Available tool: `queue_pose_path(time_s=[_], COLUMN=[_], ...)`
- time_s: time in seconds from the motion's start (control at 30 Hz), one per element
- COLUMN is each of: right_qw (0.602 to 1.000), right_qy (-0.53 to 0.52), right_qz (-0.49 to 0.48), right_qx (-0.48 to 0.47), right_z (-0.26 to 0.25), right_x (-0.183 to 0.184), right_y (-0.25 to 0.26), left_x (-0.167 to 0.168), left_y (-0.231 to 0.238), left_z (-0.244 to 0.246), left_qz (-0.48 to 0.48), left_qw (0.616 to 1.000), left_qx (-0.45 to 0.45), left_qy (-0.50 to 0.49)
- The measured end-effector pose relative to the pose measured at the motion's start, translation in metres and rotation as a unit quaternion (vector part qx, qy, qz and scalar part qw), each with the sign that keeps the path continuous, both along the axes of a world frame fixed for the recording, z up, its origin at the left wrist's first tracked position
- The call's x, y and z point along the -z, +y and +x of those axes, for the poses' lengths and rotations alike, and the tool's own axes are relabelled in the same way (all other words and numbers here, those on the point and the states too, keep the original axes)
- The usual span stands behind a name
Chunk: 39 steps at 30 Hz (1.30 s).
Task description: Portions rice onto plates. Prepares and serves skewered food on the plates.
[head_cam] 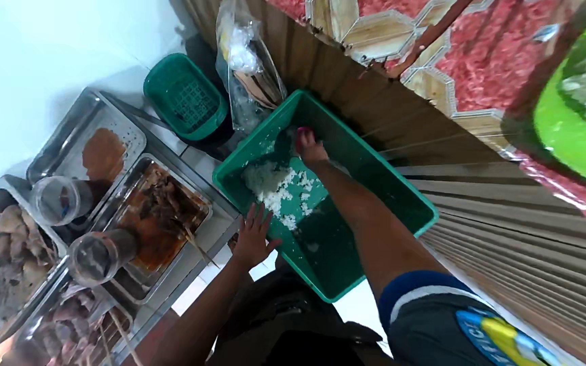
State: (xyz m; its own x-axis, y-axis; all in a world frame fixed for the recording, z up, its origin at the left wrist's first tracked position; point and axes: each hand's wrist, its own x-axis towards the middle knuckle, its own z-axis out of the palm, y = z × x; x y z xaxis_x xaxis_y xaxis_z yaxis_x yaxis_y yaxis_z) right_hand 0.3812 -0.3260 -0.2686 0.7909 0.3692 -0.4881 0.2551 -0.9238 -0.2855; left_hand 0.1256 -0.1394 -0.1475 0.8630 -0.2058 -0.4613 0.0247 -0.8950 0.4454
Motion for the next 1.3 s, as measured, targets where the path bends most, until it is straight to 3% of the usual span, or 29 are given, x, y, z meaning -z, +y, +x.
queue_pose_path(time_s=[0.07,0.17,0.27,0.5,0.8,0.97,1.1,1.2,1.3], right_qw=[0.995,0.979,0.974,0.949,0.963,0.955,0.891,0.798,0.712], right_qy=[0.087,0.192,0.159,0.207,0.255,0.271,0.356,0.405,0.398], right_qz=[-0.008,0.007,0.025,0.055,0.072,0.116,0.243,0.331,0.432], right_qx=[0.056,0.065,0.159,0.232,0.056,0.031,0.146,0.299,0.385], right_z=[-0.035,-0.081,-0.111,-0.178,-0.171,-0.163,-0.155,-0.165,-0.183], right_x=[-0.009,-0.020,-0.016,-0.009,-0.009,-0.012,-0.023,-0.048,-0.091], right_y=[-0.006,-0.016,-0.020,0.030,0.039,0.017,-0.038,-0.082,-0.113], left_x=[0.002,0.002,0.006,0.011,0.014,0.015,0.005,-0.002,-0.014], left_y=[0.005,0.011,0.011,0.016,0.010,0.007,0.010,0.010,0.012], left_z=[-0.001,0.001,-0.001,0.001,0.006,0.003,0.004,0.010,0.011], left_qz=[-0.025,-0.044,-0.044,-0.097,-0.065,-0.039,-0.024,-0.039,-0.029], left_qw=[1.000,0.999,0.998,0.995,0.996,0.997,0.999,0.999,0.999], left_qx=[0.004,0.012,0.010,0.020,0.030,0.036,0.032,0.029,0.018], left_qy=[-0.008,-0.006,-0.032,-0.015,-0.044,-0.048,-0.008,0.017,0.022])
